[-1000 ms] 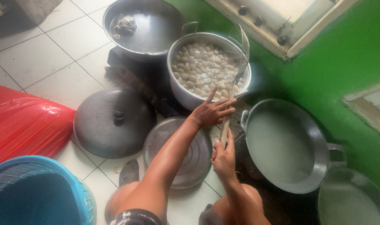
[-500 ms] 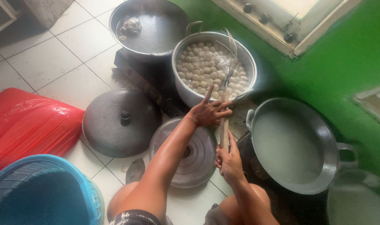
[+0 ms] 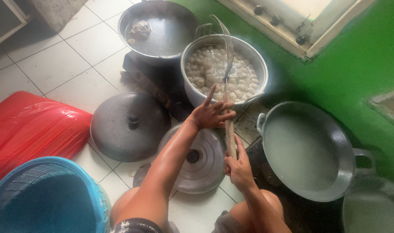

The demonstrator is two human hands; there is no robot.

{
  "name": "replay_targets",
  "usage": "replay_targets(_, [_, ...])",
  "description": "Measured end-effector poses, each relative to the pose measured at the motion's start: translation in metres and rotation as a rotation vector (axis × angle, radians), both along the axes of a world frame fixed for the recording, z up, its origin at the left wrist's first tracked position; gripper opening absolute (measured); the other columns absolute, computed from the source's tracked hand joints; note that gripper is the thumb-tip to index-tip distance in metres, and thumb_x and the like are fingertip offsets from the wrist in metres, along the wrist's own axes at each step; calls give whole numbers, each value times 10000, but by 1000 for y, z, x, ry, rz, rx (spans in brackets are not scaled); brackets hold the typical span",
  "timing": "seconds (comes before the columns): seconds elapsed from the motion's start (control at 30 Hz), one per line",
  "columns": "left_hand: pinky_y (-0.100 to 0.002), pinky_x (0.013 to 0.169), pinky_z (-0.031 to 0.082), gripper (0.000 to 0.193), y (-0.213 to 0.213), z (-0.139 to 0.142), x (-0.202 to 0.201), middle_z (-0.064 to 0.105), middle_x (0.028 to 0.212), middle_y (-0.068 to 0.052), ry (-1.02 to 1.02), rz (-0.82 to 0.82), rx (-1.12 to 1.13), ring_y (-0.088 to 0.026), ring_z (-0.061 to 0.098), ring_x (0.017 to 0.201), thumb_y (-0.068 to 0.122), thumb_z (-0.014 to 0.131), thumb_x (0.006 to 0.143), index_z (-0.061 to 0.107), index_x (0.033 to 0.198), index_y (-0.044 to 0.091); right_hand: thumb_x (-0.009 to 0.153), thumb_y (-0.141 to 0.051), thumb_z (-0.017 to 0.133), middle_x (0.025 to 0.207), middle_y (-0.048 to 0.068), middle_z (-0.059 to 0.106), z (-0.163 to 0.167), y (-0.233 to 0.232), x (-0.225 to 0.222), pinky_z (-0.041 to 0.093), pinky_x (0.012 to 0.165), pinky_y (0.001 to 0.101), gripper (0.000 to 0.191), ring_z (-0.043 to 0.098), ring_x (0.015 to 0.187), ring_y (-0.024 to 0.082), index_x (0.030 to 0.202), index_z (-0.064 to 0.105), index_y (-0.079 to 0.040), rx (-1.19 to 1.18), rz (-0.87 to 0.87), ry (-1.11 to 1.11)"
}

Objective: The person sits on the floor and stirs a large pot of boiling round dumplings with a long-handled wire skimmer. The person maintains a steady stirring motion to keep the dumplings from sticking together.

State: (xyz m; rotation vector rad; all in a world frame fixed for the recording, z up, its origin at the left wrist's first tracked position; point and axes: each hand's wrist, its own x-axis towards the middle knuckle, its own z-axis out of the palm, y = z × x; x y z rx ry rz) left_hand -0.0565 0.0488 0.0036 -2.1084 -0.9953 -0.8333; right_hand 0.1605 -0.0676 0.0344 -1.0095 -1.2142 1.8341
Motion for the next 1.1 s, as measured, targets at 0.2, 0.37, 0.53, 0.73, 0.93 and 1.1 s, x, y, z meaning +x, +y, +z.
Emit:
replay_targets(0.2, [-746,1232,159,460,1,2,0,546,1344,54,27,25,-37,-112,610,984,626,611,933,566,1264,309,816,78,479,898,65,527,1,0,-2,388,444,220,884,466,543,76,1627,200,-138,88,-35,-78])
replay_targets(0.37, [-680,1263,187,584,7,1,18,441,1593,19,-3,14,-75,-132,615,1152,576,660,923,536,1430,314,850,69,482,954,72,517,3,-1,-5,414,447,213,846,488,583,70,1623,211,-141,207,-136,-186])
replay_targets(0.53, [-535,1300,197,622,14,-1,32,409,1652,12,5,-13,-164,-158,586,1275,556,679,934,520,1495,337,853,55,471,950,49,514,5,2,-5,427,436,217,838,496,566,70,1609,189,-173,150,-202,-262])
replay_targets(0.73, [-637,1275,160,586,17,-1,33,427,1599,44,-14,-34,-202,-141,585,1284,550,686,900,553,1432,344,854,47,472,816,42,507,-2,10,-4,388,412,231,829,445,514,73,1612,219,-173,67,-194,-199])
replay_targets(0.93, [-661,1254,144,649,11,1,30,517,1526,12,43,-24,-277,-178,616,1246,607,710,811,581,1382,326,835,55,473,798,31,500,-7,14,1,363,412,234,852,431,502,69,1617,221,-172,-43,-160,-108])
replay_targets(1.1, [-691,1271,131,640,7,4,18,557,1452,46,-3,-82,-247,-147,634,1215,570,749,762,594,1337,334,821,72,474,818,29,509,-9,8,2,343,405,225,882,408,495,62,1619,190,-173,-63,-107,-30])
